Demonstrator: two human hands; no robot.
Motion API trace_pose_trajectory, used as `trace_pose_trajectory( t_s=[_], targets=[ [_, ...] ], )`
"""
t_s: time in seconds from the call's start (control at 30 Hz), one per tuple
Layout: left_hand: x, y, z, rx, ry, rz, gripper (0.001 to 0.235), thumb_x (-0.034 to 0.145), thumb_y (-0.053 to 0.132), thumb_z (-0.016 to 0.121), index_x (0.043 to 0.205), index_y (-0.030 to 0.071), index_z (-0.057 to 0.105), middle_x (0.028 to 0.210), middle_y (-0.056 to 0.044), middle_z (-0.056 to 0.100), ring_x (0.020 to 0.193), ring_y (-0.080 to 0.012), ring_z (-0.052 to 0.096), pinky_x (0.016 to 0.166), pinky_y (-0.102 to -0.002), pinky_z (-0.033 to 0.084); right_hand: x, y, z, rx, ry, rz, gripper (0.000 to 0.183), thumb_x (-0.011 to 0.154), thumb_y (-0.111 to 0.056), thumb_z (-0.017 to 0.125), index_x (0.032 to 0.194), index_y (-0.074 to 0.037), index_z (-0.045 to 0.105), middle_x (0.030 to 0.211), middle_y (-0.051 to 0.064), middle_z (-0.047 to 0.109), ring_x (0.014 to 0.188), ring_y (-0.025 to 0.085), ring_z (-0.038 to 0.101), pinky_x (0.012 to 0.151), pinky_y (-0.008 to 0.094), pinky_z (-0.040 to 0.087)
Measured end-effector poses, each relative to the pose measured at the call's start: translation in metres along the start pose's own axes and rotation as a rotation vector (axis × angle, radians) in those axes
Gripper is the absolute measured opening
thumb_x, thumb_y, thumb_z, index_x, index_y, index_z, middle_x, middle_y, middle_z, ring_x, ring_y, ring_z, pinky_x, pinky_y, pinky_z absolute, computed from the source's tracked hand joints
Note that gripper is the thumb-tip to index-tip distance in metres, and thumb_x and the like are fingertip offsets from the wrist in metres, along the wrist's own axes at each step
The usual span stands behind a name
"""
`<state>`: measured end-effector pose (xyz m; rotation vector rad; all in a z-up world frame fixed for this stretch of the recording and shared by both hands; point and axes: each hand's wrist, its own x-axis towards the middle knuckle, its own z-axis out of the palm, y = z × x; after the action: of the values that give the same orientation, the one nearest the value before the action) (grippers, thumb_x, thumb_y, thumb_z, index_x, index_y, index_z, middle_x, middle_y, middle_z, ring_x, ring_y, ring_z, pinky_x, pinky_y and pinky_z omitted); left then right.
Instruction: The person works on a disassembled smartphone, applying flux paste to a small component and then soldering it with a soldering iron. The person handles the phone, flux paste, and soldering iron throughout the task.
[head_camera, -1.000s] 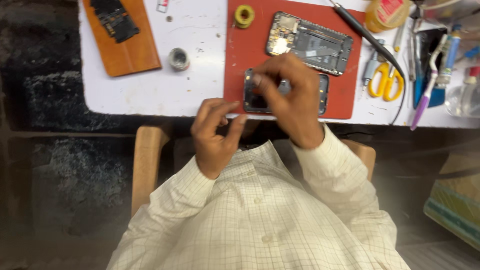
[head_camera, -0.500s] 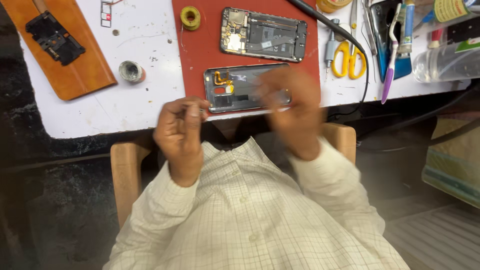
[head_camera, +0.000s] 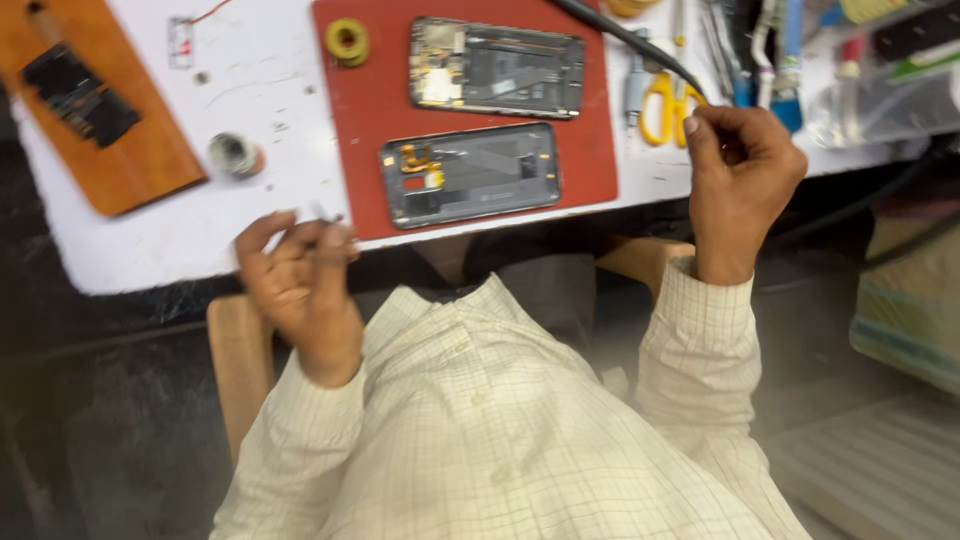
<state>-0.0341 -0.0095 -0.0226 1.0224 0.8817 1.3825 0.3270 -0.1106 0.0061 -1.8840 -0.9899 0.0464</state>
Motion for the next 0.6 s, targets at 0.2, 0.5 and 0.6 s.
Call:
trace_pose_trajectory(
  t_s=[0.2, 0.5, 0.6],
  targets=[
    [-0.001, 0.004, -0.011, 0.127, -0.008, 0.088, 0.014, 0.11, -0.009, 0.063, 0.121, -0.001, 0.063, 0.103, -0.013, 0.071, 0.084, -0.015, 0.068, 0.08, -0.025, 0.058, 0.024, 0.031, -0.047, -0.102, 0.222, 0.021, 0.008, 0.097, 0.006, 0.08, 0.105, 0.005, 0.078, 0.092, 0.007, 0.075, 0.079, 0.011, 0.067, 0.072, 0.024, 0.051],
    [-0.008, 0.011, 0.0, 0.283, -0.034, 0.112, 0.014, 0.109, -0.011, 0.057, 0.116, -0.007, 0.069, 0.106, -0.012, 0.066, 0.087, -0.0137, 0.068, 0.082, -0.024, 0.058, 0.065, 0.073, -0.03, -0.43, 0.176, -0.165, 0.019, 0.091, 0.001, 0.084, 0.107, 0.006, 0.076, 0.097, 0.014, 0.074, 0.074, 0.018, 0.069, 0.067, 0.033, 0.055],
    [-0.012, 0.017, 0.002, 0.347, -0.015, 0.165, 0.013, 0.108, -0.009, 0.06, 0.118, -0.008, 0.068, 0.113, -0.011, 0.063, 0.089, -0.0132, 0.068, 0.082, -0.023, 0.057, 0.075, 0.074, -0.015, -0.437, 0.177, -0.212, 0.022, 0.091, 0.001, 0.086, 0.109, 0.007, 0.075, 0.095, 0.013, 0.073, 0.075, 0.022, 0.069, 0.07, 0.037, 0.055]
  ],
)
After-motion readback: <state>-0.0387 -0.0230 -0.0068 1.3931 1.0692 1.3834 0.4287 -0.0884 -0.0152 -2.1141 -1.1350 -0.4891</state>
